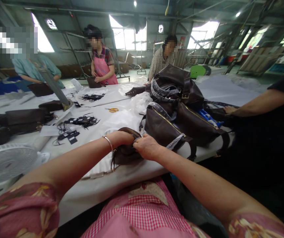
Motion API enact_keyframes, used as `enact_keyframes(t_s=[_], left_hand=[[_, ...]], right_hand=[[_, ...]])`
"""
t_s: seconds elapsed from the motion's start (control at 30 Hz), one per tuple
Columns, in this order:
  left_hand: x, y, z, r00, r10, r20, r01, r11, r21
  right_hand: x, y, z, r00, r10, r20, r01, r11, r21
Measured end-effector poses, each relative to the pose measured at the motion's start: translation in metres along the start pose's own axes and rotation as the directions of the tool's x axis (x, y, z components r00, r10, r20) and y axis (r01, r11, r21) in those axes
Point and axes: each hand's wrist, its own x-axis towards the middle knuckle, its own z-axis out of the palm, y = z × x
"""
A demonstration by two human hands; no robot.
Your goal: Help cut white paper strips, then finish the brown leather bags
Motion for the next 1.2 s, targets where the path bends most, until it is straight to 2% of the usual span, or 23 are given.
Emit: enact_keyframes(t_s=[0.1,0.17,0.23,0.3,0.4,0.5,0.6,0.77,0.83,0.97,1.07,1.13,1.2], left_hand=[[-0.01,-0.015,-0.011,0.971,0.087,0.222,-0.089,0.996,-0.001],[-0.02,-0.024,-0.021,0.958,0.181,0.225,-0.179,0.983,-0.026],[-0.03,-0.032,-0.028,0.955,0.266,0.129,-0.263,0.964,-0.04],[-0.038,-0.04,-0.032,0.97,0.245,-0.006,-0.245,0.969,0.013],[-0.042,-0.052,-0.033,0.974,0.1,-0.203,-0.075,0.989,0.13],[-0.039,-0.064,-0.03,0.961,-0.067,-0.27,0.091,0.993,0.078],[-0.035,-0.075,-0.027,0.962,-0.137,-0.235,0.146,0.989,0.022],[-0.037,-0.089,-0.023,0.999,-0.018,-0.041,0.015,0.997,-0.075],[-0.036,-0.089,-0.022,1.0,-0.003,0.007,0.003,0.996,-0.091],[-0.03,-0.078,-0.024,1.0,-0.022,0.007,0.022,0.998,0.062],[-0.026,-0.074,-0.026,0.999,-0.032,-0.008,0.032,0.996,0.08],[-0.028,-0.076,-0.027,1.0,-0.012,-0.017,0.013,0.998,0.057],[-0.031,-0.08,-0.027,0.999,0.015,-0.036,-0.014,1.0,0.026]], right_hand=[[0.001,0.001,-0.011,0.999,0.042,0.029,-0.043,0.998,0.04],[0.004,0.003,-0.018,0.997,0.068,0.042,-0.072,0.994,0.085],[0.011,0.005,-0.023,0.994,0.104,0.027,-0.106,0.983,0.148],[0.022,0.007,-0.025,0.993,0.116,-0.011,-0.111,0.97,0.214],[0.046,0.006,-0.023,0.994,0.1,-0.036,-0.086,0.955,0.282],[0.068,0.003,-0.018,0.99,0.138,0.025,-0.138,0.931,0.337],[0.08,0.001,-0.017,0.986,0.117,0.116,-0.149,0.931,0.334],[0.08,0.001,-0.018,0.965,0.168,0.2,-0.2,0.968,0.15],[0.078,0.001,-0.016,0.961,0.137,0.239,-0.179,0.97,0.162],[0.077,0.003,-0.013,0.96,-0.042,0.275,-0.049,0.947,0.318],[0.082,0.006,-0.012,0.949,-0.179,0.26,0.072,0.924,0.375],[0.088,0.009,-0.01,0.953,-0.154,0.259,0.055,0.934,0.352],[0.098,0.009,-0.004,0.96,-0.06,0.275,-0.023,0.957,0.289]])
